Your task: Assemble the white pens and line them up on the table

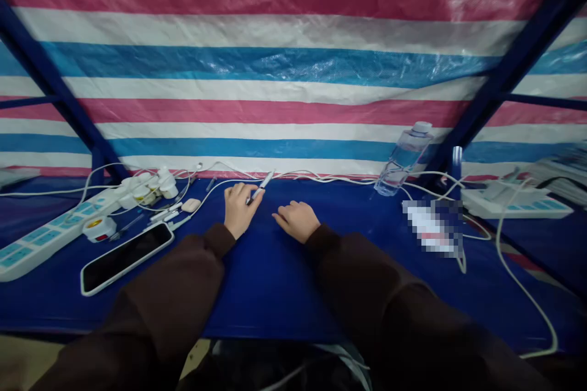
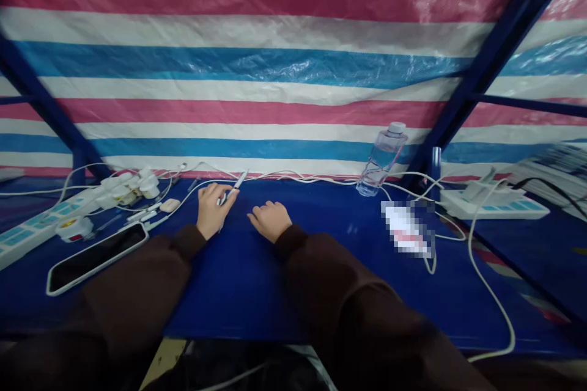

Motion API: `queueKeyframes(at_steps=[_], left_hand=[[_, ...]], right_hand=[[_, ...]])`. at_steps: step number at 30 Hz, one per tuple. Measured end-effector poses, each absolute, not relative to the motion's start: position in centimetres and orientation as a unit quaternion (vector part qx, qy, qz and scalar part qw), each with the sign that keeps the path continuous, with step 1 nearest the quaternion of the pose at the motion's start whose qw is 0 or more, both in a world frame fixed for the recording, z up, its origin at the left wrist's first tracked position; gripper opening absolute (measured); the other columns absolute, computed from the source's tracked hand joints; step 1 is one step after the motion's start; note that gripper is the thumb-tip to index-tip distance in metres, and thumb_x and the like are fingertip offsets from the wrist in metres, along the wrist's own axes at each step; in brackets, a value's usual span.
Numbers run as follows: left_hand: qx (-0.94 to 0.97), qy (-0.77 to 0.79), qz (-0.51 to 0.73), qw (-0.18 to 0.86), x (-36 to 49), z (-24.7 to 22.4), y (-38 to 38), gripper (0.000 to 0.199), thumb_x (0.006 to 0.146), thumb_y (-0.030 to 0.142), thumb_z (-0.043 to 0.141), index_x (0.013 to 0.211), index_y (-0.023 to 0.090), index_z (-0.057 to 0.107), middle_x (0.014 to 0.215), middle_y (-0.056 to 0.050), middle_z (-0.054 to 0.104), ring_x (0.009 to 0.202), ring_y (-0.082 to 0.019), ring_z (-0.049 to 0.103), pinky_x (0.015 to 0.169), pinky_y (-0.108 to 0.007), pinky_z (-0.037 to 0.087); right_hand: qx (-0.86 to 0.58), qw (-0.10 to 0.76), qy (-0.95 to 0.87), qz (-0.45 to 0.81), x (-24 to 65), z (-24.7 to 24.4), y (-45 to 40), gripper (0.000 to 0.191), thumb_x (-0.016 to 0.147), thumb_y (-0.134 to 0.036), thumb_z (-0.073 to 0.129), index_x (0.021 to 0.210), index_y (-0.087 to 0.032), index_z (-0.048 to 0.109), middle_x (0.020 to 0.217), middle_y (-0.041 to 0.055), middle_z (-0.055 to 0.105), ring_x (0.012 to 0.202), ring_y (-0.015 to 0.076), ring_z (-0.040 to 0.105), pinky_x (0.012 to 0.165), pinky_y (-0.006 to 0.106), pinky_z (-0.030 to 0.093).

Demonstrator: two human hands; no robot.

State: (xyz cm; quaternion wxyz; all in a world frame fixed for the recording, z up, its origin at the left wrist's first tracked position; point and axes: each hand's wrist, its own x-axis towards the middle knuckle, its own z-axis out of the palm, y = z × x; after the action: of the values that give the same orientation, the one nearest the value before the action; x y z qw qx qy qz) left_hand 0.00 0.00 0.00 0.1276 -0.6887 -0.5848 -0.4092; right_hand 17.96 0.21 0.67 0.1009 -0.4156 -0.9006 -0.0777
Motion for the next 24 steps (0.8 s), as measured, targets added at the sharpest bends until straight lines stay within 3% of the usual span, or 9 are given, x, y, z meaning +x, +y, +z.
queueKeyframes(at_steps=[4,11,16,24], left_hand=[[-0.713,-0.532,-0.429,0.154,0.3,0.0,-0.8,0.022,0.087,0.039,0.048,0.089,0.021,0.061,0.059,0.002,0.056,0.065,-0.015,0.054,0.085,-0.036,0.032],[-0.759,-0.499,-0.402,0.119,0.4,0.0,-1.2,0.017,0.084,0.032,0.048,0.089,0.020,0.060,0.088,-0.005,0.066,0.092,-0.019,0.058,0.088,-0.036,0.039],[-0.806,-0.446,-0.382,0.076,0.4,0.0,-1.2,0.019,0.084,0.028,0.049,0.094,0.021,0.063,0.094,-0.006,0.067,0.097,-0.019,0.058,0.086,-0.034,0.043],[-0.830,-0.332,-0.436,0.102,0.2,-0.4,-0.3,0.019,0.081,0.021,0.058,0.099,0.022,0.065,0.094,-0.003,0.070,0.091,-0.018,0.060,0.079,-0.034,0.046]], right_hand=[[-0.454,0.173,-0.871,-0.067,18.7,-1.1,1.4,0.035,0.095,-0.035,0.032,0.105,-0.015,0.058,0.096,0.0110,0.064,0.093,0.0209,0.053,0.077,0.029,0.033],[-0.425,0.256,-0.866,-0.056,18.7,-1.6,1.5,0.042,0.093,-0.024,0.031,0.133,-0.013,0.039,0.124,0.0119,0.053,0.110,0.0223,0.045,0.087,0.032,0.034],[-0.431,0.281,-0.853,-0.083,18.7,-1.8,1.7,0.043,0.090,-0.014,0.029,0.131,-0.009,0.042,0.134,0.0127,0.046,0.123,0.0230,0.036,0.094,0.034,0.030],[-0.465,0.386,-0.785,-0.133,18.7,-2.7,2.4,0.033,0.088,-0.015,0.035,0.114,-0.009,0.055,0.130,0.0141,0.050,0.118,0.0243,0.042,0.092,0.035,0.033]])
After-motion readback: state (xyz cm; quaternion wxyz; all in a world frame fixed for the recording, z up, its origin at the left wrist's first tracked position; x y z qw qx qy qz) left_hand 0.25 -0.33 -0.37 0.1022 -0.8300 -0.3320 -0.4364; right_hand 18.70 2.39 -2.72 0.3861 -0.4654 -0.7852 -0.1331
